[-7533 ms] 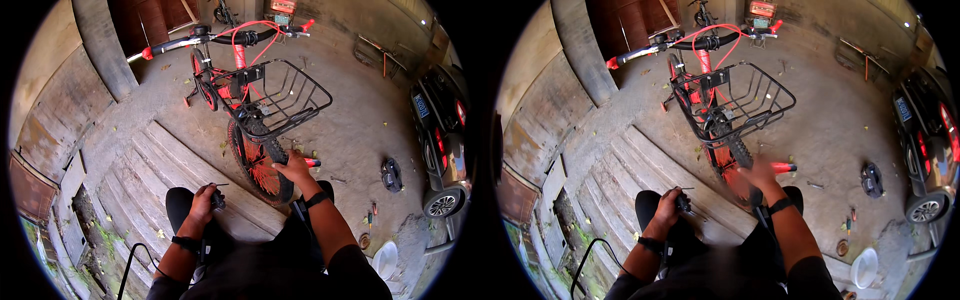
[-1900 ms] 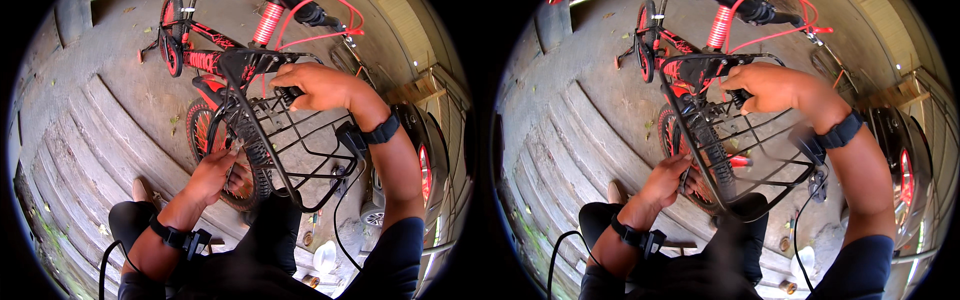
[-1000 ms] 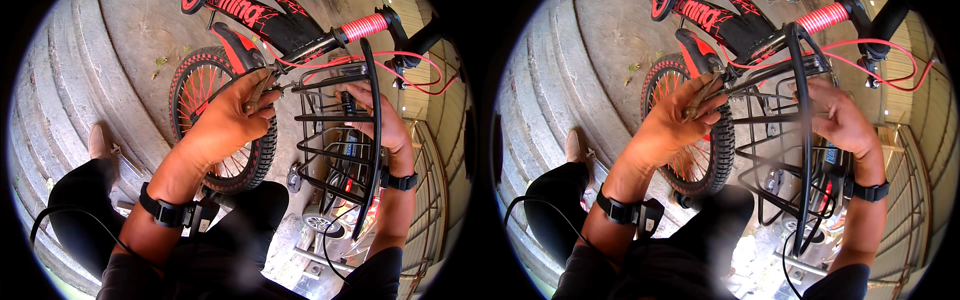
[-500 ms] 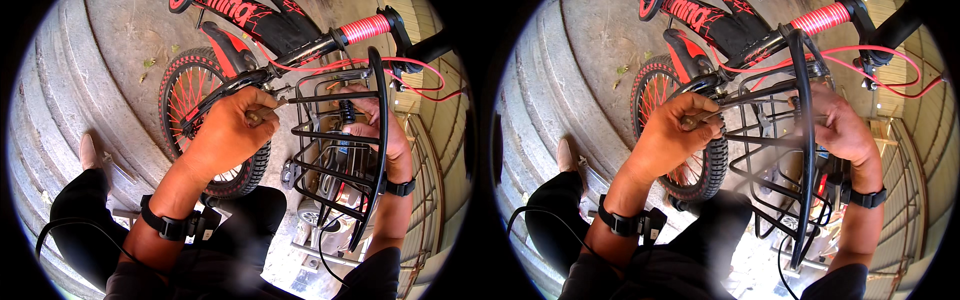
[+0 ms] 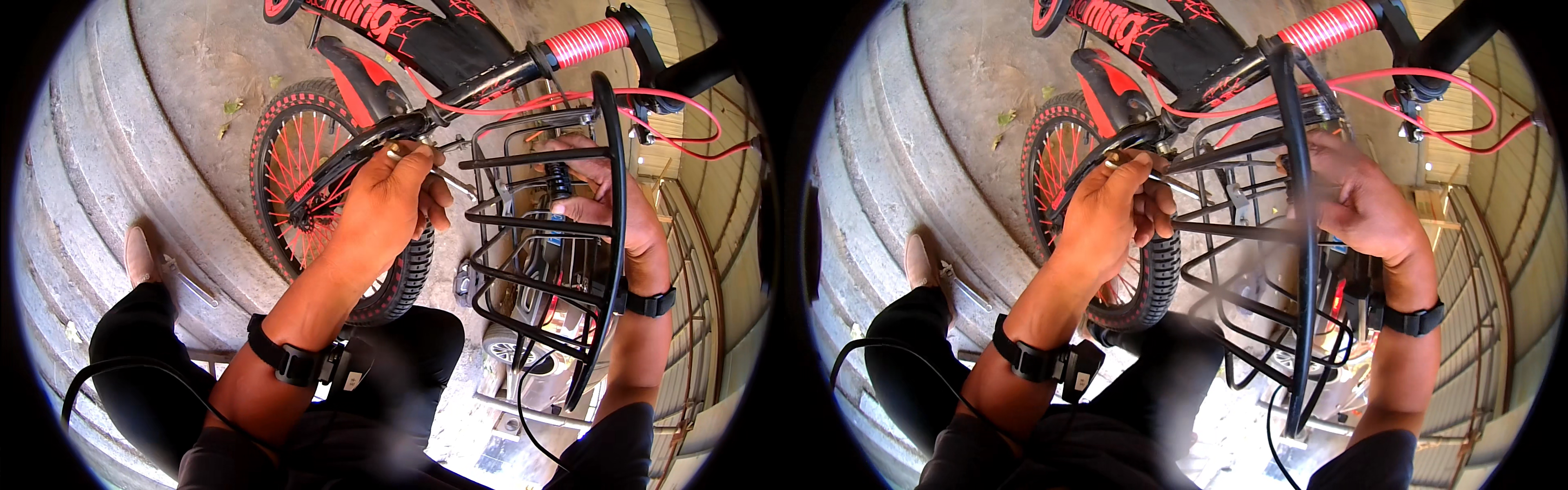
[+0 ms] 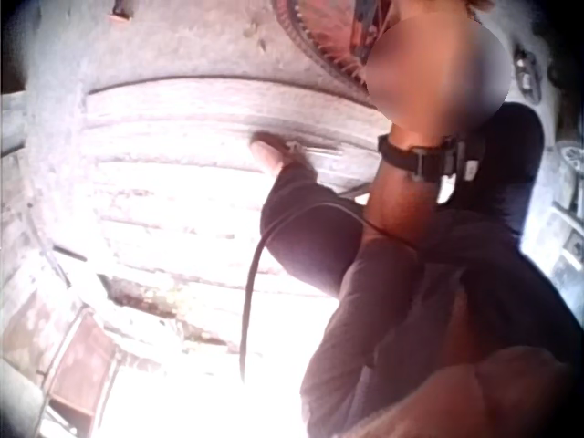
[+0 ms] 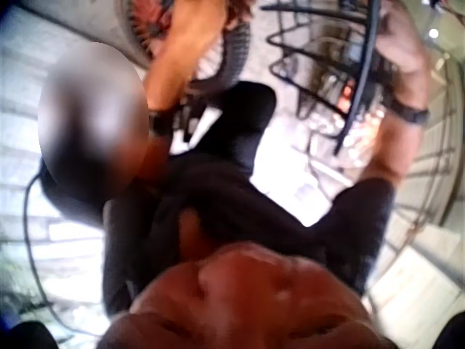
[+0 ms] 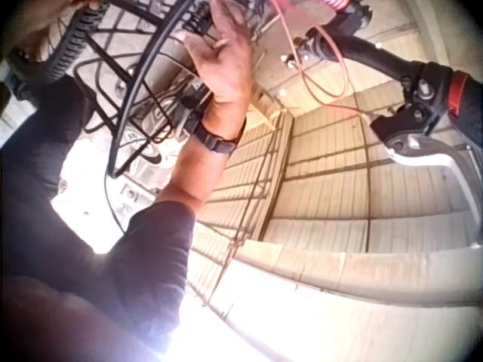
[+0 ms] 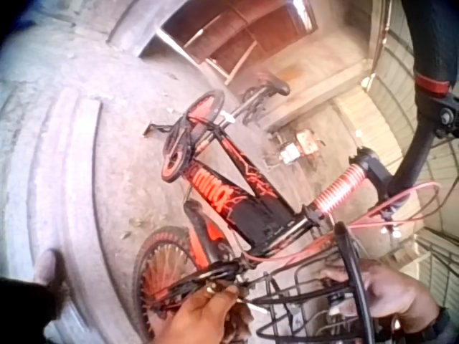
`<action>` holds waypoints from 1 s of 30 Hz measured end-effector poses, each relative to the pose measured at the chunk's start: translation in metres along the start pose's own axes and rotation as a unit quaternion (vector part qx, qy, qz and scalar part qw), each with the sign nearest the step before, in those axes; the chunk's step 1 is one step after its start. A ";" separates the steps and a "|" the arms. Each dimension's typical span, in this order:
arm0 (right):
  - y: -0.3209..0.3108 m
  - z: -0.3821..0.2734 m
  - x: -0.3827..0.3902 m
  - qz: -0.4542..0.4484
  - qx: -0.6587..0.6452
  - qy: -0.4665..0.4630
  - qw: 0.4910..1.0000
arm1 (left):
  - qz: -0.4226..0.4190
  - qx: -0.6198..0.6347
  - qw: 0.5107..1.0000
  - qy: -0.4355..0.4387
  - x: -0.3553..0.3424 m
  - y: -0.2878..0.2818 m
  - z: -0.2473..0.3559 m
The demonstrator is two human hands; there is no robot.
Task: The person adjusts the handlebar controls and then uses a wrench to tighten bolts on the front basket of a red bicycle. The person is sitting on concrete steps during the repair.
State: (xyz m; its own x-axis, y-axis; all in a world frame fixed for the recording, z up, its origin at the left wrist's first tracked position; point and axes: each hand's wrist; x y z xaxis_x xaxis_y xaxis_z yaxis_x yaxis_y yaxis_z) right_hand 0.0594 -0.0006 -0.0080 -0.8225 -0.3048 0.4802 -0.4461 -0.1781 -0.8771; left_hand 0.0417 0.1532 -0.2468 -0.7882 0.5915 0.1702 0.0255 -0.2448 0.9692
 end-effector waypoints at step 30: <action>-0.002 -0.007 0.001 -0.017 -0.017 0.055 0.998 | -0.060 0.011 0.998 0.007 -0.020 0.008 -0.003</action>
State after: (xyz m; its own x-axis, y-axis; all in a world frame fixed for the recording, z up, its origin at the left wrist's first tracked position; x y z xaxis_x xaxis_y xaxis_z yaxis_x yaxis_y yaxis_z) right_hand 0.0572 0.0058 -0.0062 -0.8392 -0.1936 0.5081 -0.4851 -0.1553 -0.8605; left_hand 0.0560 0.1367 -0.2427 -0.7953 0.6041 0.0495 -0.0566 -0.1553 0.9862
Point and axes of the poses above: each hand's wrist, its own x-axis away from the middle knuckle, its own y-axis out of the palm, z = x × y, and after that the axes turned 7 degrees about x, right-handed
